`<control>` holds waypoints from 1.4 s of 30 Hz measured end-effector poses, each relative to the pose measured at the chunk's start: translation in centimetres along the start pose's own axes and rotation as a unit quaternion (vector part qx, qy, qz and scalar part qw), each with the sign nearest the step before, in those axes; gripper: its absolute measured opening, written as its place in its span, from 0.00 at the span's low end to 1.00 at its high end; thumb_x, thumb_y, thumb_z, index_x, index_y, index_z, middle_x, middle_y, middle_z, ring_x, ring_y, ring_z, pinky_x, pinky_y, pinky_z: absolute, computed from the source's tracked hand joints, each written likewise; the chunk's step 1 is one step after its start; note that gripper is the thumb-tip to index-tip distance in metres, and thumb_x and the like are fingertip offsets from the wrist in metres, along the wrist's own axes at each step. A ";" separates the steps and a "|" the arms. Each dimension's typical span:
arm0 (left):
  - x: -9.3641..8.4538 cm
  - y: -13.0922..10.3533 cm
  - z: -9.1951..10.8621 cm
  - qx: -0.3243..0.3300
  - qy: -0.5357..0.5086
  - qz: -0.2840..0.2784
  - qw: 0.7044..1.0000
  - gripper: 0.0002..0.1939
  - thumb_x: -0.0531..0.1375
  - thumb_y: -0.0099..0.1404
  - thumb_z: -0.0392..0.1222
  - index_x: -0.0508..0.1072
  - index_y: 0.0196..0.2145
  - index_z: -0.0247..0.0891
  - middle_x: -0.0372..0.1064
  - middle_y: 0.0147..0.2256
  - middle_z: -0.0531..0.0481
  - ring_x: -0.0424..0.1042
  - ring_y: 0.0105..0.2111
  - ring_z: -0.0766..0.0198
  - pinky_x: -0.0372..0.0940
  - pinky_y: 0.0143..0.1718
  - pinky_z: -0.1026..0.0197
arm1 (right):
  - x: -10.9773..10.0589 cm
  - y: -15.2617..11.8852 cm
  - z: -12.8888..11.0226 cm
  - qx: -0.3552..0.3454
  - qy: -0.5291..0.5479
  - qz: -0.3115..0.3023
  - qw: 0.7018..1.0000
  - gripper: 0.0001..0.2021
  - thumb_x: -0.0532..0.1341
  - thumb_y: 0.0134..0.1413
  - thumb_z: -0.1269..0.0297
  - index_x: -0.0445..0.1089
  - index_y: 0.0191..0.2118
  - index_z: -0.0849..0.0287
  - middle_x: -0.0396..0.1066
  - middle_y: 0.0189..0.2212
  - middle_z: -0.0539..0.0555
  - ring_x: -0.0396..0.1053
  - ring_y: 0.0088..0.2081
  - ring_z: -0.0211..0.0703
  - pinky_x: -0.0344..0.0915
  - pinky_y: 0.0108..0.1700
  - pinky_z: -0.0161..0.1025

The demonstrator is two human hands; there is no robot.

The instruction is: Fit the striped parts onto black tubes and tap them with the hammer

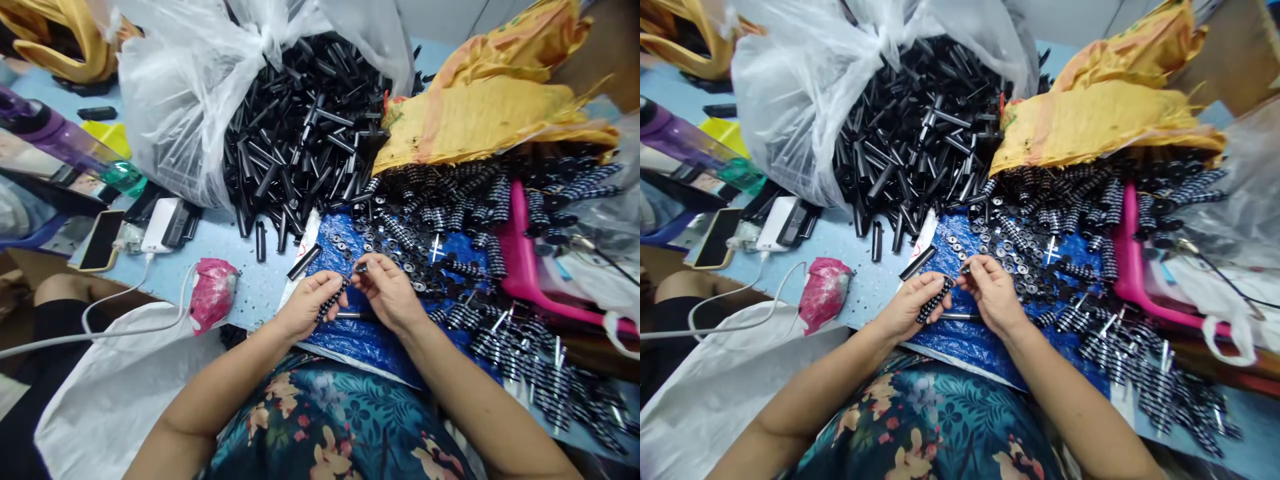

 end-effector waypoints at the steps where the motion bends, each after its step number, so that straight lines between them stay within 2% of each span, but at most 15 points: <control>1: 0.5 0.1 -0.3 -0.009 0.014 -0.018 1.000 0.20 0.67 0.60 0.55 0.70 0.36 0.34 0.72 0.25 0.52 0.63 0.16 0.74 0.51 0.17 0.70 | 0.1 -0.7 0.7 0.032 0.060 0.020 0.997 0.15 0.68 0.54 0.47 0.72 0.37 0.53 0.73 0.32 0.47 0.71 0.30 0.36 0.71 0.36 0.36; 4: 1.5 0.4 -0.9 -0.016 0.042 -0.037 0.998 0.20 0.66 0.60 0.56 0.70 0.36 0.35 0.72 0.25 0.53 0.63 0.16 0.74 0.51 0.17 0.70 | 0.1 -1.8 1.5 0.060 0.132 0.065 0.987 0.17 0.74 0.46 0.49 0.72 0.34 0.54 0.75 0.31 0.47 0.72 0.32 0.36 0.71 0.37 0.34; 9: 1.6 0.3 -1.2 -0.008 0.048 -0.022 0.999 0.21 0.66 0.60 0.56 0.69 0.35 0.35 0.71 0.25 0.54 0.62 0.17 0.75 0.51 0.18 0.69 | 0.0 -2.2 1.3 0.045 0.132 0.047 0.989 0.16 0.74 0.47 0.50 0.75 0.36 0.53 0.76 0.31 0.48 0.73 0.33 0.37 0.71 0.37 0.34; 19: 1.6 -0.5 -1.8 -0.013 0.050 -0.025 0.998 0.21 0.66 0.60 0.57 0.69 0.35 0.35 0.71 0.25 0.53 0.62 0.17 0.75 0.50 0.18 0.69 | -0.6 -2.8 1.4 -0.010 0.033 0.001 0.999 0.15 0.69 0.53 0.49 0.76 0.40 0.53 0.76 0.34 0.51 0.74 0.36 0.41 0.74 0.40 0.40; 22: 1.5 -0.3 -2.0 -0.011 0.050 -0.017 0.999 0.21 0.66 0.60 0.57 0.69 0.34 0.35 0.69 0.25 0.54 0.61 0.17 0.75 0.49 0.18 0.69 | -0.7 -3.1 0.9 -0.069 -0.077 -0.015 0.995 0.13 0.65 0.59 0.50 0.76 0.42 0.53 0.76 0.36 0.52 0.75 0.37 0.42 0.75 0.42 0.42; 24: 1.4 -0.2 -2.1 -0.001 0.028 -0.001 1.000 0.20 0.66 0.59 0.56 0.68 0.34 0.36 0.68 0.24 0.55 0.60 0.17 0.75 0.50 0.19 0.69 | -0.4 -3.7 -0.3 -0.166 -0.206 -0.011 0.964 0.15 0.65 0.60 0.52 0.75 0.47 0.54 0.76 0.44 0.56 0.74 0.46 0.48 0.74 0.47 0.47; 27: 1.6 0.0 -2.1 0.025 -0.011 0.016 1.000 0.19 0.65 0.61 0.55 0.67 0.38 0.37 0.66 0.25 0.56 0.62 0.20 0.73 0.54 0.22 0.68 | 1.6 -5.3 -1.5 -0.316 -0.383 -0.046 0.867 0.36 0.71 0.52 0.51 0.63 0.64 0.55 0.61 0.64 0.65 0.61 0.64 0.61 0.68 0.60 0.57; 29: 1.8 -0.1 -1.8 0.042 0.010 0.006 0.999 0.17 0.61 0.64 0.54 0.67 0.41 0.38 0.66 0.26 0.56 0.64 0.23 0.71 0.59 0.26 0.67 | 2.7 -5.9 -1.2 -0.351 -0.443 -0.090 0.820 0.44 0.71 0.52 0.54 0.52 0.70 0.56 0.52 0.68 0.67 0.56 0.67 0.63 0.66 0.62 0.58; 31: 1.8 -0.2 -0.7 0.077 0.102 -0.010 0.992 0.15 0.57 0.68 0.53 0.68 0.43 0.39 0.68 0.29 0.53 0.67 0.26 0.68 0.63 0.31 0.63 | 2.9 -6.2 -1.1 -0.357 -0.461 -0.103 0.806 0.44 0.68 0.56 0.57 0.47 0.72 0.55 0.51 0.68 0.67 0.57 0.66 0.62 0.66 0.62 0.57; 33: 0.9 -0.3 1.4 0.149 0.277 0.019 0.949 0.14 0.55 0.70 0.51 0.70 0.44 0.39 0.72 0.35 0.48 0.71 0.34 0.62 0.66 0.39 0.58 | 2.4 -6.3 -1.4 -0.360 -0.457 -0.105 0.806 0.44 0.69 0.56 0.56 0.46 0.72 0.54 0.52 0.67 0.66 0.58 0.66 0.61 0.64 0.64 0.57; 34: 0.1 -0.4 2.8 0.192 0.381 0.059 0.903 0.14 0.56 0.70 0.51 0.71 0.44 0.38 0.73 0.38 0.45 0.72 0.39 0.59 0.66 0.44 0.55 | 2.1 -6.3 -1.6 -0.359 -0.451 -0.108 0.810 0.45 0.70 0.55 0.55 0.47 0.72 0.53 0.53 0.67 0.66 0.58 0.66 0.61 0.63 0.65 0.58; 36: -1.8 -0.2 5.1 0.235 0.564 0.154 0.777 0.13 0.57 0.69 0.49 0.72 0.43 0.37 0.73 0.41 0.40 0.71 0.45 0.53 0.63 0.50 0.50 | 1.5 -6.4 -1.8 -0.341 -0.439 -0.117 0.823 0.47 0.71 0.51 0.51 0.50 0.71 0.52 0.54 0.66 0.65 0.58 0.66 0.60 0.62 0.65 0.57; 38: -3.6 0.8 6.0 0.207 0.674 0.203 0.679 0.10 0.59 0.69 0.45 0.72 0.41 0.36 0.73 0.40 0.39 0.70 0.45 0.50 0.63 0.49 0.50 | 1.1 -6.5 -1.7 -0.317 -0.417 -0.126 0.843 0.46 0.72 0.47 0.45 0.55 0.69 0.52 0.56 0.65 0.65 0.59 0.65 0.60 0.62 0.65 0.57; 40: -4.8 2.0 5.8 0.161 0.716 0.194 0.651 0.05 0.58 0.68 0.41 0.71 0.39 0.37 0.73 0.38 0.41 0.71 0.42 0.51 0.63 0.44 0.53 | 1.1 -6.8 -1.4 -0.295 -0.379 -0.145 0.865 0.46 0.71 0.42 0.39 0.61 0.65 0.52 0.59 0.63 0.65 0.62 0.64 0.61 0.63 0.64 0.57; 42: -5.0 2.5 5.6 0.153 0.700 0.190 0.672 0.04 0.57 0.68 0.39 0.70 0.35 0.39 0.72 0.35 0.44 0.71 0.38 0.54 0.62 0.40 0.56 | 1.1 -7.0 -1.1 -0.279 -0.340 -0.163 0.883 0.46 0.71 0.38 0.35 0.65 0.63 0.51 0.62 0.62 0.64 0.64 0.62 0.62 0.64 0.62 0.57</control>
Point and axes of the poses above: each hand's wrist, its own y-axis towards the middle knuckle, its own x-axis out of the palm, z = x × y, the point moved 7 cm from there along y, towards the middle knuckle
